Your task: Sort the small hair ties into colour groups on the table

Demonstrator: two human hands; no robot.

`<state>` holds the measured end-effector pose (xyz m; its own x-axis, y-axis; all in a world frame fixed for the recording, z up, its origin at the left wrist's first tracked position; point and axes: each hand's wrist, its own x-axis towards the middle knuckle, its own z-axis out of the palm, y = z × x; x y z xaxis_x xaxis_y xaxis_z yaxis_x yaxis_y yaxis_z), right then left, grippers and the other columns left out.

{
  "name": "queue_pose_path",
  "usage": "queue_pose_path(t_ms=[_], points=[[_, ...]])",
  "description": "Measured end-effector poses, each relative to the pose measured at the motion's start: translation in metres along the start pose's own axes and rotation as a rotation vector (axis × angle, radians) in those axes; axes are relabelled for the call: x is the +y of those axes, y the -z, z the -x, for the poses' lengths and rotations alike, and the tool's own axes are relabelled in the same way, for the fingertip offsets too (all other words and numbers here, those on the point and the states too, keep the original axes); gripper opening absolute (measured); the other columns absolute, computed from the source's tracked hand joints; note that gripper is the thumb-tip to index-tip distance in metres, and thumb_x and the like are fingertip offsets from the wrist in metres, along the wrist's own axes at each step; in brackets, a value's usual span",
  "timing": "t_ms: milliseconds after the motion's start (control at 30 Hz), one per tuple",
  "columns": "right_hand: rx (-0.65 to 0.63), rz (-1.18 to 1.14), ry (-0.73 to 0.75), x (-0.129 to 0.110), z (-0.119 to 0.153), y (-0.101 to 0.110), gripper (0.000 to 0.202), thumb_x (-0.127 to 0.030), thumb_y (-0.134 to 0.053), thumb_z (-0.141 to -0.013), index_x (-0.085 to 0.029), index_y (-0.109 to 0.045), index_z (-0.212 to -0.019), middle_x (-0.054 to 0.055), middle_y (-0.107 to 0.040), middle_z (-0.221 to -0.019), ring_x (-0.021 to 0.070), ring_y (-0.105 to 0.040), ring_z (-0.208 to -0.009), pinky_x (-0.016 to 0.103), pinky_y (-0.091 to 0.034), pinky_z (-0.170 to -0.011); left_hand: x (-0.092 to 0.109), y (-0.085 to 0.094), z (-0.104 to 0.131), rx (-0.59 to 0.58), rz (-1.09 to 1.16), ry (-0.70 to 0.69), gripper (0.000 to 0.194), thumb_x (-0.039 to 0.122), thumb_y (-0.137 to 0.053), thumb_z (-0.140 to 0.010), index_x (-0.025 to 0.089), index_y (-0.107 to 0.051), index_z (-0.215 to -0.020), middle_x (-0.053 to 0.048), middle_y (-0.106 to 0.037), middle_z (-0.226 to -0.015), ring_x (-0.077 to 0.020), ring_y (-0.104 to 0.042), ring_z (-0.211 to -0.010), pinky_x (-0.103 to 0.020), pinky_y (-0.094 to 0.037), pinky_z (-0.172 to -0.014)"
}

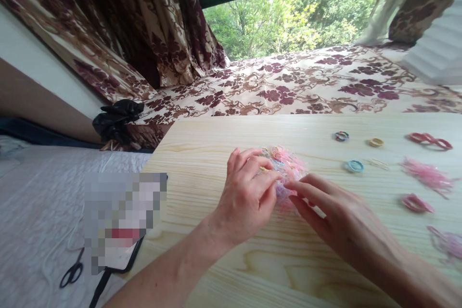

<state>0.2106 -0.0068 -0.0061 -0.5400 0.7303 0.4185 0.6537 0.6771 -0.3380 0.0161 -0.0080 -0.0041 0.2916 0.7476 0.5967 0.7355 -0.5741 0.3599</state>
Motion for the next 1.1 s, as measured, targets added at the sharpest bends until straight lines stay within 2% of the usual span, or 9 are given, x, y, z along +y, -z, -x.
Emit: queue_pose_path(t_ms=[267,533,733,1100], points=[[0.032,0.166,0.052,0.004,-0.007,-0.001,0.029,-0.019,-0.041,-0.097,-0.02,-0.066,-0.112,0.005,-0.065,-0.082,0.0143,-0.059,-0.063,0.025,-0.043,-0.057,0.001,0.001,-0.001,0.0,0.005,-0.02,0.018,0.011,-0.055,-0.088,0.02,-0.07,-0.094,-0.005,-0.069,-0.1,-0.024,-0.054,-0.119,-0.048,-0.034,-0.112],[0.0,0.179,0.044,0.004,-0.008,-0.002,0.026,-0.02,-0.041,-0.097,-0.02,-0.067,-0.096,0.005,-0.064,-0.081,0.0135,-0.058,-0.064,0.025,-0.042,-0.058,0.0,-0.001,0.0,-0.001,0.011,-0.02,0.02,0.012,-0.056,-0.089,0.021,-0.07,-0.098,-0.004,-0.069,-0.102,-0.024,-0.053,-0.12,-0.048,-0.033,-0.112],[0.065,0.109,0.036,0.008,-0.007,0.002,0.025,-0.023,-0.042,-0.098,-0.02,-0.066,-0.09,0.005,-0.065,-0.08,0.0135,-0.06,-0.063,0.025,-0.044,-0.058,0.0,0.0,0.0,-0.003,0.006,-0.007,0.019,0.012,-0.056,-0.087,0.021,-0.07,-0.095,-0.005,-0.069,-0.102,-0.0252,-0.054,-0.12,-0.05,-0.034,-0.112],[0.084,-0.181,-0.124,0.01,-0.006,0.014,0.025,-0.03,-0.049,-0.097,-0.021,-0.07,-0.087,0.005,-0.067,-0.081,0.0119,-0.063,-0.062,0.021,-0.05,-0.053,0.003,0.001,-0.001,0.004,0.043,0.001,0.018,0.012,-0.057,-0.087,0.02,-0.07,-0.096,-0.006,-0.069,-0.102,-0.0256,-0.054,-0.119,-0.051,-0.034,-0.111]])
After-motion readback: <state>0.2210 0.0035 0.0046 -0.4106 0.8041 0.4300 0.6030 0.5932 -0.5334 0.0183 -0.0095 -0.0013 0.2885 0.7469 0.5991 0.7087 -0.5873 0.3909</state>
